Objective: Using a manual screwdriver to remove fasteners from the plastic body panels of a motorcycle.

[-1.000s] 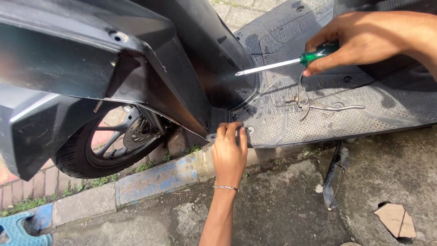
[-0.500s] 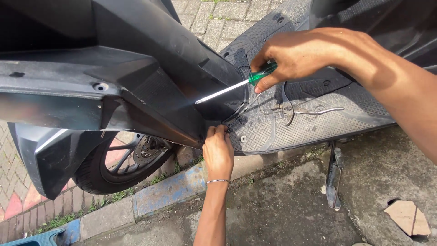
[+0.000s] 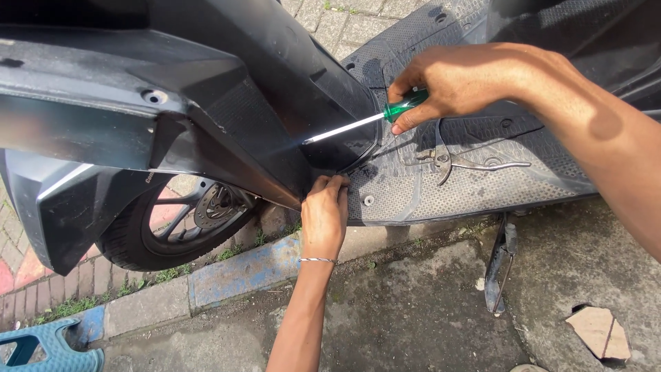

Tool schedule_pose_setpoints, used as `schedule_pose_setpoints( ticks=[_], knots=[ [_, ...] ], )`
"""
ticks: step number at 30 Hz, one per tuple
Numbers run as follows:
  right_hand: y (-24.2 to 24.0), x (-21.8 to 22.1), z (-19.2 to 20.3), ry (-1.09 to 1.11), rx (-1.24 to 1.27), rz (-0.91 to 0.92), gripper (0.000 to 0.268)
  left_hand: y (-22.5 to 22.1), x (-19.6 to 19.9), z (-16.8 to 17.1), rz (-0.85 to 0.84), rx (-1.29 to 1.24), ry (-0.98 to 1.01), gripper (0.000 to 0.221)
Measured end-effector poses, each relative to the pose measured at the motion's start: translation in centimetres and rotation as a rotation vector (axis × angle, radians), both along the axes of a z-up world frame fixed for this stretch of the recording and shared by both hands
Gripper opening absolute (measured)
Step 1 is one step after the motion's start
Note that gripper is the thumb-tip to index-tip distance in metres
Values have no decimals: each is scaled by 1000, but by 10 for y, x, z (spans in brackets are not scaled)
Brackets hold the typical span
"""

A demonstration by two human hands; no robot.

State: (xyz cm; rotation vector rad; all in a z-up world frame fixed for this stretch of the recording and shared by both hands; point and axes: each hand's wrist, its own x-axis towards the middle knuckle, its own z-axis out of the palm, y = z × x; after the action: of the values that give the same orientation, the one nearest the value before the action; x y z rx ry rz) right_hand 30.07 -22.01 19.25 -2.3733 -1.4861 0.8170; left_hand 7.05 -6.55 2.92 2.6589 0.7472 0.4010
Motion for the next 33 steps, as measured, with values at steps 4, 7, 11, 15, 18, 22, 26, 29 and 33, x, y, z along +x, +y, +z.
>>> schedule_pose_setpoints(
  ticks=[4,7,11,15,18,22,26,29,33],
  knots=[
    [2,0,-2,-31,12,24,26,0,-2,2,19,27,-31,17],
    [1,-2,-3,-57,-11,40,31,-7,-1,12,26,-15,4,22],
    [-2,-6,5,-57,-19,38,27,-25,1,34,-64,25,25,18],
    [-1,-6,11,-51,-27,-10,34,-54,7,83,-278,-65,10,14],
    [3,-2,8,-60,-44,-66,43,-65,9,110,-452,-1,29,13],
    [2,2,1,-34,-4,-93,63,-73,-7,141,-617,163,114,9],
    [-4,3,1,-79,58,40,43,-80,-45,186,-735,-67,231,22],
    [-9,-11,25,-44,83,33,45,-73,-67,218,-699,-122,182,23],
    [-25,-15,40,146,154,0,69,-65,-78,270,-640,-68,-116,14]
  ],
)
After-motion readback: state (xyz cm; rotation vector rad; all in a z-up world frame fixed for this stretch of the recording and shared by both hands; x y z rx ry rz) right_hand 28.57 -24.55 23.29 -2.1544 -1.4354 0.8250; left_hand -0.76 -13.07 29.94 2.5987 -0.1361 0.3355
